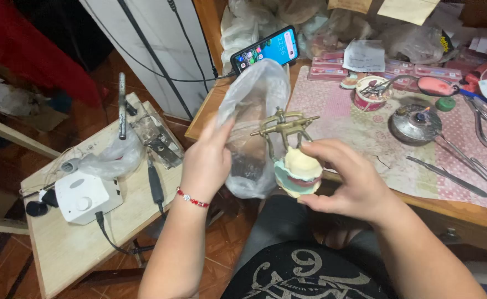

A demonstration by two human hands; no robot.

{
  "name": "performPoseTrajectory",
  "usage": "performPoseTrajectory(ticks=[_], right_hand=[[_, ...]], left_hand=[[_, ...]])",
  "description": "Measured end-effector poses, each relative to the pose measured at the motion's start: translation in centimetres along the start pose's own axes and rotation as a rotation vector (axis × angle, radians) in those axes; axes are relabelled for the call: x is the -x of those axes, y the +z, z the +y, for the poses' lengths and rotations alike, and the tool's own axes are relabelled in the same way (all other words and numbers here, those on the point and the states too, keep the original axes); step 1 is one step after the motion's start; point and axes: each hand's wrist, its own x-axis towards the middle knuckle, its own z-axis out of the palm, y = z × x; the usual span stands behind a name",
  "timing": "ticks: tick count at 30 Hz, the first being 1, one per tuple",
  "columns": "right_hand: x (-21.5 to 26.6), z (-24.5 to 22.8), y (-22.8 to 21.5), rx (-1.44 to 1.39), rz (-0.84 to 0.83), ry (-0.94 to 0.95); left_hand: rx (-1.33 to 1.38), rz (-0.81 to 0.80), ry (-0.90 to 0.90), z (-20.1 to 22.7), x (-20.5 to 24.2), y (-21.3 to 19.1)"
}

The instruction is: The person works on a dental prosthesis mounted on an articulator, using a metal tool to scrape and shape the material. They then handle a pink wax-like piece, trimming it with tweezers and applying a substance with a small brush. Finally, the person places the prosthesis into a plastic bag.

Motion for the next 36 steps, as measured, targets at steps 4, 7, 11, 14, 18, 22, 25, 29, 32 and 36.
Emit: performPoseTrajectory(ticks=[4,7,11,14,18,22,25,29,32,36], right_hand=[[-2.3,-1.0,1.4,-0.107,0.006,0.058],[-4.0,-1.4,2.4,-0.217,0.049,0.177],[-4.8,-1.3,4.2,-0.415,0.118,0.391],[-4.8,-1.4,5.8,-0.677,0.221,0.580],[-5.4,0.4,7.1,-0.613,0.269,0.632],[-5.8,1.7,8.2,-0.394,0.259,0.666],[-6.5,2.5,8.5,-0.205,0.249,0.689],[-6.6,4.2,6.2,0.402,0.243,0.226],[-3.0,9.5,9.5,0.732,-0.012,0.500],[-4.1,10.5,10.1,0.720,-0.070,0.406]], left_hand=[[0.079,-0.008,0.112,0.6,0.2,0.1],[0.184,0.131,0.297,1.3,0.9,0.5],[0.196,0.308,0.450,1.0,0.9,1.6],[0.314,0.360,0.568,-1.1,1.0,2.7],[0.420,0.320,0.684,0.5,2.6,5.1],[0.656,0.323,0.734,3.3,3.8,5.4],[0.740,0.499,0.505,0.4,6.4,6.4],[0.825,0.693,0.030,-4.5,8.2,7.3],[0.628,0.578,-0.174,-5.2,9.2,8.0],[0.507,0.432,-0.068,-2.2,9.7,5.2]])
